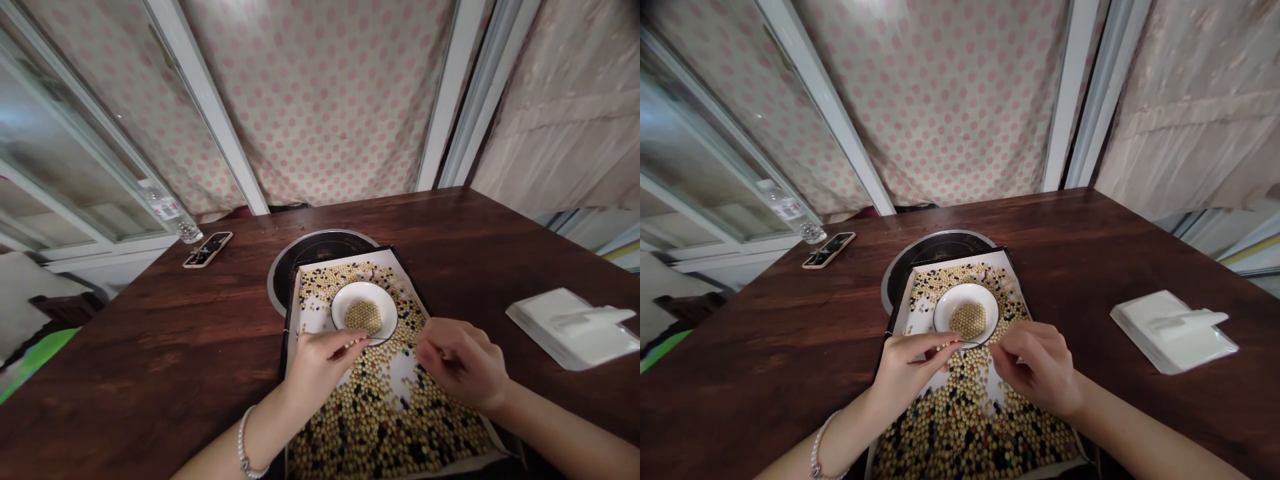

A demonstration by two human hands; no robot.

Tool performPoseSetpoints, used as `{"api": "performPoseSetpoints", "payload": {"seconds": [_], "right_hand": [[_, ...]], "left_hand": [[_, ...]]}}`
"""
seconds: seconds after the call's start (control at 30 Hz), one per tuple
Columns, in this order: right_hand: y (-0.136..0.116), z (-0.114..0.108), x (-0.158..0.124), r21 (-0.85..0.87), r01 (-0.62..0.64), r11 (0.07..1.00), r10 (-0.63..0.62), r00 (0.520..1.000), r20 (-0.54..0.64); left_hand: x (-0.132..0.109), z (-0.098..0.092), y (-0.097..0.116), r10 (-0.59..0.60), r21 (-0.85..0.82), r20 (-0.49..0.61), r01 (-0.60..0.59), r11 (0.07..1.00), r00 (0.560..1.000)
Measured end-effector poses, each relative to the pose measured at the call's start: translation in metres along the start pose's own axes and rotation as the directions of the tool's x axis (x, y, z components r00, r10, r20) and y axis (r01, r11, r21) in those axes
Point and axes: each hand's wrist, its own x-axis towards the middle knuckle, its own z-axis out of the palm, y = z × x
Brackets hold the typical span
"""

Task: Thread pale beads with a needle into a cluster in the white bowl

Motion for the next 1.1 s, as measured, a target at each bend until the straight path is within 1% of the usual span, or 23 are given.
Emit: {"api": "performPoseSetpoints", "payload": {"seconds": [0.1, 0.23, 0.47, 0.53, 0.63, 0.7, 0.77, 0.87, 0.93, 1.0, 1.1], "right_hand": [[0.0018, 0.0012, -0.0026, 0.043, 0.032, 0.999, -0.034, 0.999, 0.042], [0.0025, 0.0019, -0.0041, 0.027, 0.033, 0.999, -0.034, 0.999, 0.028], [0.0008, 0.0024, -0.0036, 0.026, 0.026, 0.999, -0.026, 1.0, 0.017], [0.0014, 0.0027, -0.0042, 0.021, 0.039, 0.999, -0.04, 0.999, 0.035], [0.0028, 0.0026, -0.0064, -0.015, 0.122, 0.992, -0.12, 0.989, 0.089], [0.0036, 0.0026, -0.0084, -0.058, 0.198, 0.978, -0.189, 0.973, 0.128], [0.0043, 0.0033, -0.0099, -0.096, 0.247, 0.964, -0.229, 0.959, 0.169], [0.0053, 0.0058, -0.0102, -0.118, 0.244, 0.963, -0.208, 0.944, 0.255], [0.0058, 0.0073, -0.0098, -0.12, 0.228, 0.966, -0.186, 0.939, 0.288], [0.0057, 0.008, -0.0095, -0.127, 0.229, 0.965, -0.188, 0.944, 0.27], [0.0049, 0.0079, -0.0093, -0.135, 0.236, 0.962, -0.198, 0.949, 0.246]], "left_hand": [[-0.0007, 0.0006, -0.0008, -0.013, -0.029, 0.022, 0.014, 0.999, 1.0], [-0.0008, 0.0017, -0.0016, -0.034, -0.069, 0.031, 0.036, 0.997, 0.999], [0.0, 0.0016, -0.0019, -0.004, 0.02, 0.036, 0.004, 1.0, 0.999], [-0.0003, 0.0014, -0.0018, 0.006, 0.038, 0.03, -0.007, 0.999, 1.0], [-0.0008, 0.0008, -0.0018, 0.041, 0.055, 0.027, -0.043, 0.998, 0.999], [-0.0011, 0.0002, -0.0019, 0.086, 0.069, 0.022, -0.088, 0.994, 0.996], [-0.0015, -0.0007, -0.0019, 0.137, 0.086, 0.024, -0.138, 0.987, 0.99], [-0.0023, -0.0019, -0.0014, 0.211, 0.116, 0.049, -0.216, 0.97, 0.976], [-0.0025, -0.0024, -0.001, 0.248, 0.128, 0.061, -0.254, 0.959, 0.967], [-0.0022, -0.0025, -0.0008, 0.252, 0.12, 0.068, -0.259, 0.958, 0.965], [-0.0011, -0.0025, -0.0007, 0.222, 0.098, 0.054, -0.226, 0.969, 0.974]]}}
